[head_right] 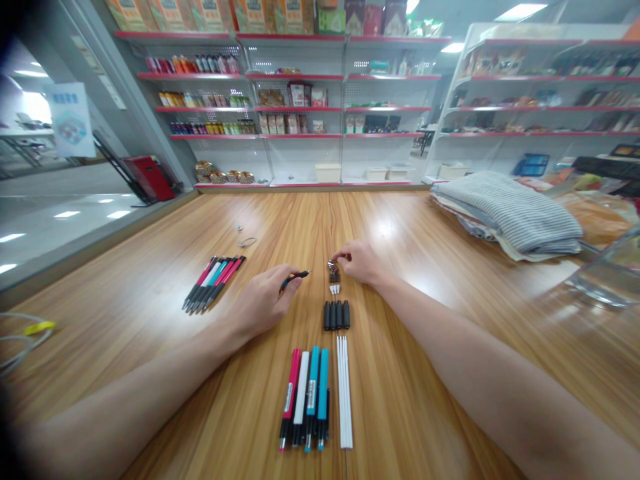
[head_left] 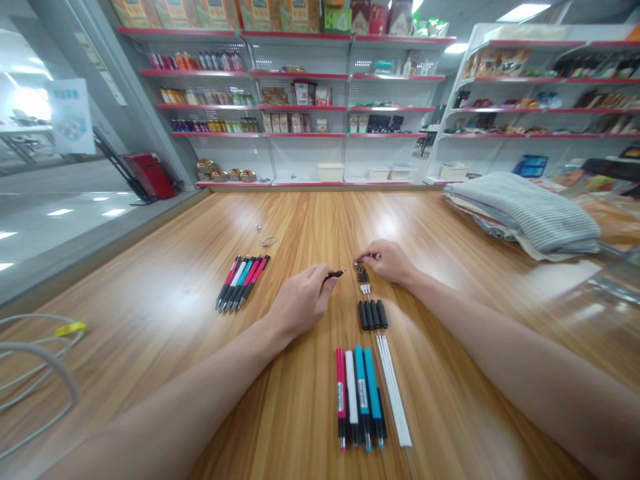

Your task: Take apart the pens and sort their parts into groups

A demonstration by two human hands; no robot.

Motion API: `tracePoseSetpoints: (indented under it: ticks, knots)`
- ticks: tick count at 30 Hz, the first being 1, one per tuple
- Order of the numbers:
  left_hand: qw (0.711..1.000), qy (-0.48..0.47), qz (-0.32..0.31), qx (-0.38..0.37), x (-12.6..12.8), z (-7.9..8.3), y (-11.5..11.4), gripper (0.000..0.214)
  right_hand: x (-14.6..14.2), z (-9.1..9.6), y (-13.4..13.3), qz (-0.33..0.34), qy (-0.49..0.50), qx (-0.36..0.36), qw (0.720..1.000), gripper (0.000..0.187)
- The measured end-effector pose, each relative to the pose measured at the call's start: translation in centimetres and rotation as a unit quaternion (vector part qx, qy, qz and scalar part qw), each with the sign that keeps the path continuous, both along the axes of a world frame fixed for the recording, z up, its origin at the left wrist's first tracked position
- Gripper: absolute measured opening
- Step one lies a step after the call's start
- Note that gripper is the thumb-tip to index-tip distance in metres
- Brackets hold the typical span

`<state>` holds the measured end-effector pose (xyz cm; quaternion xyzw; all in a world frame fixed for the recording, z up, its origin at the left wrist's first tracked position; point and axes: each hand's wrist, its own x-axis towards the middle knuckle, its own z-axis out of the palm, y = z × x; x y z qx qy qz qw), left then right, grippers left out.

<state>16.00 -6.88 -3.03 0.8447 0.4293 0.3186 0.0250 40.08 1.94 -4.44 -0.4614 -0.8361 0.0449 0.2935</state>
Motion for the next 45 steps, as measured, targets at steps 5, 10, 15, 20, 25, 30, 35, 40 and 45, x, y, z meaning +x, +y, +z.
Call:
tracePoseSetpoints:
  ticks: [5,10,15,20,25,30,35,40,45]
  knots:
    - [1.0,0.004,0.003,-0.014,0.1,0.1,0.0,0.019,0.0,0.0,0.1,-0.005,0.002,0.002,1.0,0.021]
    - [1.0,0.002,0.003,-0.011,0.1,0.1,0.0,0.019,0.1,0.2,-0.1,-0.011,0.006,0.002,1.0,0.021]
    - [1.0,-0.001,-0.003,-0.011,0.0,0.1,0.1,0.019,0.1,0.2,-0.2,-0.011,0.015,0.004,1.0,0.02]
    - [1.0,-0.002,-0.002,-0.008,0.0,0.1,0.1,0.019,0.1,0.1,-0.2,-0.008,0.019,0.003,1.0,0.021]
    - [1.0,0.002,-0.002,-0.01,0.0,0.1,0.1,0.019,0.2,0.0,-0.1,-0.008,0.021,-0.004,1.0,0.021]
    - [1.0,0.012,0.007,-0.011,-0.1,0.0,0.1,0.02,0.3,0.0,-0.1,-0.019,0.035,-0.024,0.999,0.021]
    - [1.0,0.013,-0.012,-0.002,-0.2,0.1,0.0,0.022,0.4,0.2,-0.1,-0.051,0.075,-0.089,0.992,0.02]
    - [0.999,0.022,-0.036,0.009,-0.2,0.2,-0.1,0.024,1.3,0.0,-2.1,-0.087,0.132,-0.117,0.98,0.02]
    - [0.993,0.057,-0.097,0.027,0.1,0.1,-0.4,0.027,1.3,0.9,-7.3,-0.091,0.161,-0.061,0.981,0.031]
